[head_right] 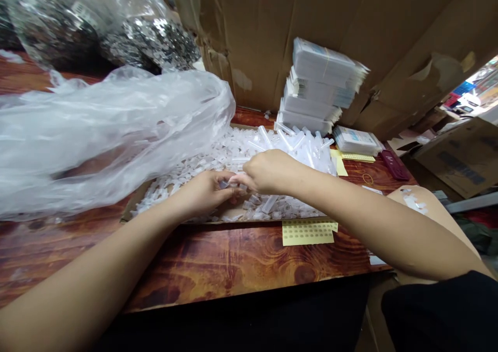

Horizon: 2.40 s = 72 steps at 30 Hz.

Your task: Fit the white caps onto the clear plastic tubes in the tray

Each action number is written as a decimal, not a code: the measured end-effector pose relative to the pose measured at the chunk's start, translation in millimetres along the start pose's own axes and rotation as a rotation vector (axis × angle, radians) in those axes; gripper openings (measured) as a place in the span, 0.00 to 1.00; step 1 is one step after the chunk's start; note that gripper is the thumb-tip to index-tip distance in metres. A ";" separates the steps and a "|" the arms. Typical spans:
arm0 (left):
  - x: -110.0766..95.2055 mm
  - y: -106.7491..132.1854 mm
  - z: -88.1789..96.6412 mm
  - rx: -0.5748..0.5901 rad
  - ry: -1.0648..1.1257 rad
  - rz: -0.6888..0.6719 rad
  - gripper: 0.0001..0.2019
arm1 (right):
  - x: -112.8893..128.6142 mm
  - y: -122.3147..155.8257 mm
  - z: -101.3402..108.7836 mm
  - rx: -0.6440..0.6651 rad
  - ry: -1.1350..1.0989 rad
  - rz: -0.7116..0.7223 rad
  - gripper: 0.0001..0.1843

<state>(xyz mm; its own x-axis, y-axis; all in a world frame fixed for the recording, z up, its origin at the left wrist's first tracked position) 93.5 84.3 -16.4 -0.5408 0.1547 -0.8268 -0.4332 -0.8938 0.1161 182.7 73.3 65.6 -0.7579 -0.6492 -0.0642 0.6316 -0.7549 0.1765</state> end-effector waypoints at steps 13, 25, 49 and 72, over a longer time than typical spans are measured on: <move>-6.4 1.3 -2.4 -0.038 -0.159 -0.049 0.15 | 11.1 4.6 -4.2 0.149 0.106 0.018 0.13; -37.0 21.0 22.0 -0.380 -0.547 -0.341 0.17 | -12.9 21.5 -6.1 -0.086 0.019 -0.127 0.19; -53.4 42.9 43.0 -0.678 -0.516 -0.457 0.17 | -82.3 63.2 22.0 -0.446 -0.424 -0.421 0.06; 0.4 13.1 73.4 -0.402 1.035 0.076 0.18 | 6.0 -9.1 -13.9 -0.098 -0.068 0.013 0.07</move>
<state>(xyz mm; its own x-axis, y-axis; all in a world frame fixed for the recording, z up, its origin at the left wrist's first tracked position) 34.6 103.6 25.2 0.3874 -0.1645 -0.9071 -0.0582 -0.9864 0.1540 174.7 75.0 50.0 -0.7566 -0.6539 0.0047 0.6521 -0.7539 0.0802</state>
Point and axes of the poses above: each hand's wrist, its own y-axis away from the middle knuckle, its own z-axis out of the back of the hand, x = y × z, the point moved 9 cm from there along -y, towards the middle knuckle, and after that the axes turned 1 degree about -y, right-handed, at the moved point
